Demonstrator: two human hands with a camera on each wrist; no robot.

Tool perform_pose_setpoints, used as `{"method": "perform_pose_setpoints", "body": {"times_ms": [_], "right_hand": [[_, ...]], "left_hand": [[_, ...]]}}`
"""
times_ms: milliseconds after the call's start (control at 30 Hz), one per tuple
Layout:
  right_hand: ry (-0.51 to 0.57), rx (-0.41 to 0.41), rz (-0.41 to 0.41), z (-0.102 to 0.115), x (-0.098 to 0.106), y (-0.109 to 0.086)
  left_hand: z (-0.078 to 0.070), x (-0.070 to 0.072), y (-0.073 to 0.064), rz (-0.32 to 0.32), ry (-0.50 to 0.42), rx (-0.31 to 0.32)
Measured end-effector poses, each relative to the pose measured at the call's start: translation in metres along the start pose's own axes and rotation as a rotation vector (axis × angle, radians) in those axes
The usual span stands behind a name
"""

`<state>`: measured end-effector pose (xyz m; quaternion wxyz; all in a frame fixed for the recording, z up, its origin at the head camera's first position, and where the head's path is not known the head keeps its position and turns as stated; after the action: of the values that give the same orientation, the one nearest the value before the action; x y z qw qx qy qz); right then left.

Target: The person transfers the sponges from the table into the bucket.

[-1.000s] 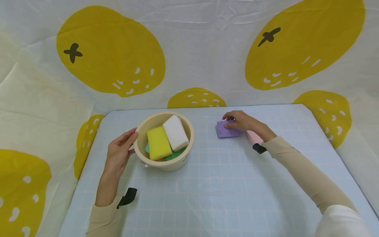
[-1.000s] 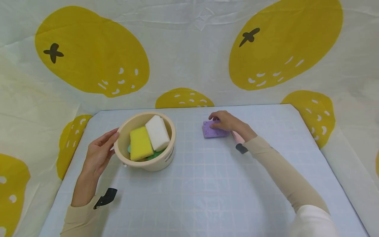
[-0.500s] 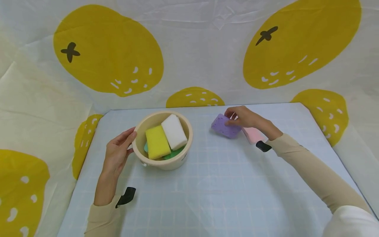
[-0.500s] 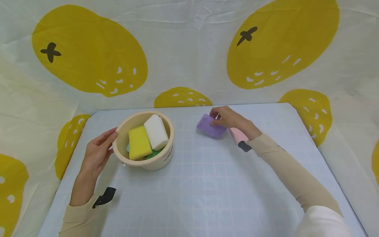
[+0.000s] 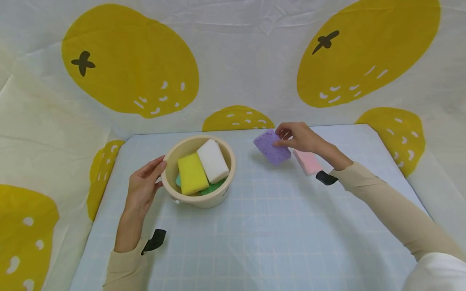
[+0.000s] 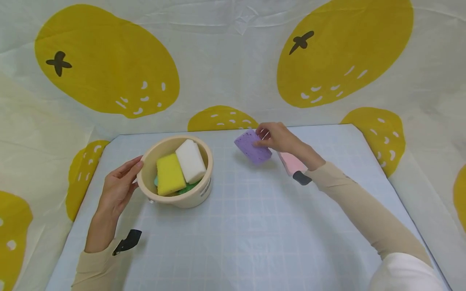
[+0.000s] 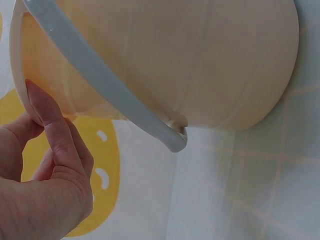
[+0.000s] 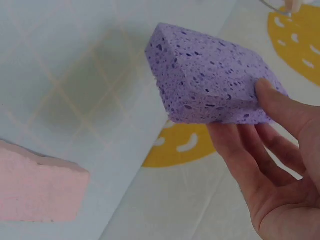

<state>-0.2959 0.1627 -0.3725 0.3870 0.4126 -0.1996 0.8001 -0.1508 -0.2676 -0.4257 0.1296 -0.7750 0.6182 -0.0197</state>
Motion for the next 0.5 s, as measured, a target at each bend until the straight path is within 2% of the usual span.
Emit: {"method": "perform_pose_setpoints", "body": {"times_ms": [233,500], "right_hand": [[0.058,-0.023,-0.039,0.016,0.010,-0.002],[0.266,-0.032,-0.020,0.039,0.013,0.000]], "left_hand": [[0.001,0.001,0.000,-0.010,0.012,0.016],[0.000,0.001,0.001,-0.013,0.012,0.012]]}}
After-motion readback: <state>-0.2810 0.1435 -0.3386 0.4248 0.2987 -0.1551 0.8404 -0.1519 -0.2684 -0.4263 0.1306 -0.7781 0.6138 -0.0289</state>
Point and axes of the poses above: each hand's wrist, its own y-axis towards the middle knuckle, its own x-axis out of the back of the hand, z = x × y, the point moved 5 cm from there along y, towards the middle knuckle, and after that the axes turned 5 degrees about z, right-handed, at the moved point
